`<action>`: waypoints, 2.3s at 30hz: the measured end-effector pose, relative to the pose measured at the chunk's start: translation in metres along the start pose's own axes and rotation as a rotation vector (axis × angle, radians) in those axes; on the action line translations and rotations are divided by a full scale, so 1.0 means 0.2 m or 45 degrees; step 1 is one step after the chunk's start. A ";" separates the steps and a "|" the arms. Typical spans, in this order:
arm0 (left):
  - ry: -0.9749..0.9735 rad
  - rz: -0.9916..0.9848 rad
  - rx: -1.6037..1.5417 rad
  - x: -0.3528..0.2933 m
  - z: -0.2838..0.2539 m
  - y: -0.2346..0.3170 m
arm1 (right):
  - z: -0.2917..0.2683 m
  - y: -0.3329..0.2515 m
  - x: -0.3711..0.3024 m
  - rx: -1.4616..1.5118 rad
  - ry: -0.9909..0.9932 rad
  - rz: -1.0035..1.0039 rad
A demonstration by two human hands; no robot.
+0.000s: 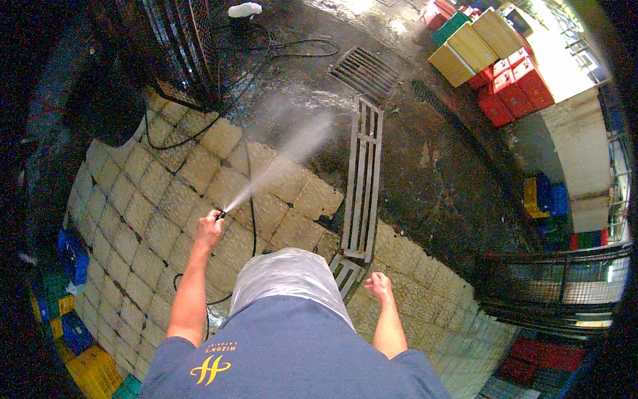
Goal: The person uses a high-pressure water hose to clean a tiled floor in a storage area. They systematically spray the floor surface, moving around stacked crates and metal grates to cover the area.
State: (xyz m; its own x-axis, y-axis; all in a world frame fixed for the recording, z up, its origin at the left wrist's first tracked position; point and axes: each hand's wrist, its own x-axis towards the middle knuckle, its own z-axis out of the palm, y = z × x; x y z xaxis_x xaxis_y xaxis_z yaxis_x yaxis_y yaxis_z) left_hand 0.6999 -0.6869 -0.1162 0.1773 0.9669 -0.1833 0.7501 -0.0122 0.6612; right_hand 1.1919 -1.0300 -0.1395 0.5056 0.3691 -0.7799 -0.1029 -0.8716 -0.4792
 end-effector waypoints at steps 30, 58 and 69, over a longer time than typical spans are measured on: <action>0.092 -0.366 0.146 -0.48 -0.65 0.00 | 1.40 -1.29 0.67 -0.666 -0.134 -1.032; -0.097 -0.108 0.058 1.28 -0.57 0.18 | 0.93 -1.83 1.16 -0.231 -0.159 -0.262; -0.258 0.001 0.090 1.13 -1.05 0.49 | 2.15 -2.60 1.35 0.585 -0.550 -0.156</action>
State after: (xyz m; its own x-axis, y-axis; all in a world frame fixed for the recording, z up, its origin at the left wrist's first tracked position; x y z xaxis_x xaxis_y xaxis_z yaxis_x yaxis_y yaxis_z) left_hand 0.6801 -0.4162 0.0609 0.2974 0.8959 -0.3300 0.7913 -0.0379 0.6102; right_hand 1.0140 -0.3389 -0.2734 0.1560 0.6374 -0.7546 -0.4714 -0.6233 -0.6240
